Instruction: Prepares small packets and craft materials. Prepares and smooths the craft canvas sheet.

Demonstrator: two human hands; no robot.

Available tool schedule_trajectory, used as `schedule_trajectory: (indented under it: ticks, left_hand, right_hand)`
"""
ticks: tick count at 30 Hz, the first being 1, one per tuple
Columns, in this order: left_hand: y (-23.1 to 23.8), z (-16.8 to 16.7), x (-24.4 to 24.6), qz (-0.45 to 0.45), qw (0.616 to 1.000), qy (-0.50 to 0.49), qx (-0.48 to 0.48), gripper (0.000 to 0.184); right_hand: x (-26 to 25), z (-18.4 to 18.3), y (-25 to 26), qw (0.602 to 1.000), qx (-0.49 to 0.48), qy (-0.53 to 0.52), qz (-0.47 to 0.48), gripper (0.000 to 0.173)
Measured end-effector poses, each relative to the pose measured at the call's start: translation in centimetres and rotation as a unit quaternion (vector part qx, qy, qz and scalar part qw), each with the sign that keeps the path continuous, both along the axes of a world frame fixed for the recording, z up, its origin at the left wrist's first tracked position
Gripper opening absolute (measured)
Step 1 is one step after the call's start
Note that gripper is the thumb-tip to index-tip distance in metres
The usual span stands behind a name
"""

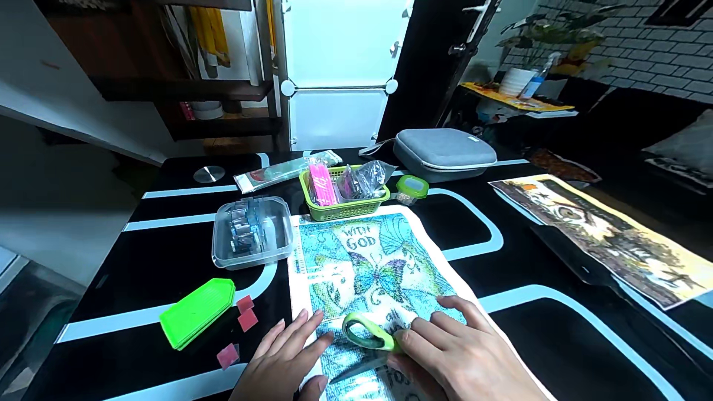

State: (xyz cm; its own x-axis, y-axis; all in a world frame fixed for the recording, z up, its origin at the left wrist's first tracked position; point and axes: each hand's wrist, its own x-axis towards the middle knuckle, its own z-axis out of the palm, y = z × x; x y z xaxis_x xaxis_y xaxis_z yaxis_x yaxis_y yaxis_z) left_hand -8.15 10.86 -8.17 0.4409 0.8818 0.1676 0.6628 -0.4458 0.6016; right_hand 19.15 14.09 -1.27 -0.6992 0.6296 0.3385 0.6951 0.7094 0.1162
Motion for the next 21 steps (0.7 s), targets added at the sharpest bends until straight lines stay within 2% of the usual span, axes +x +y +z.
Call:
schedule_trajectory:
  ticks: [11, 21]
  left_hand:
    - [0.15, -0.06, -0.16, -0.013, 1.0, -0.006, -0.008, 0.037]
    - [0.16, -0.1, -0.52, -0.025, 1.0, -0.011, -0.005, 0.037]
  right_hand:
    - [0.04, 0.42, -0.27, 1.0, -0.027, -0.006, -0.006, 0.032]
    - [-0.22, 0.32, -0.27, 1.0, -0.012, 0.006, -0.004, 0.035]
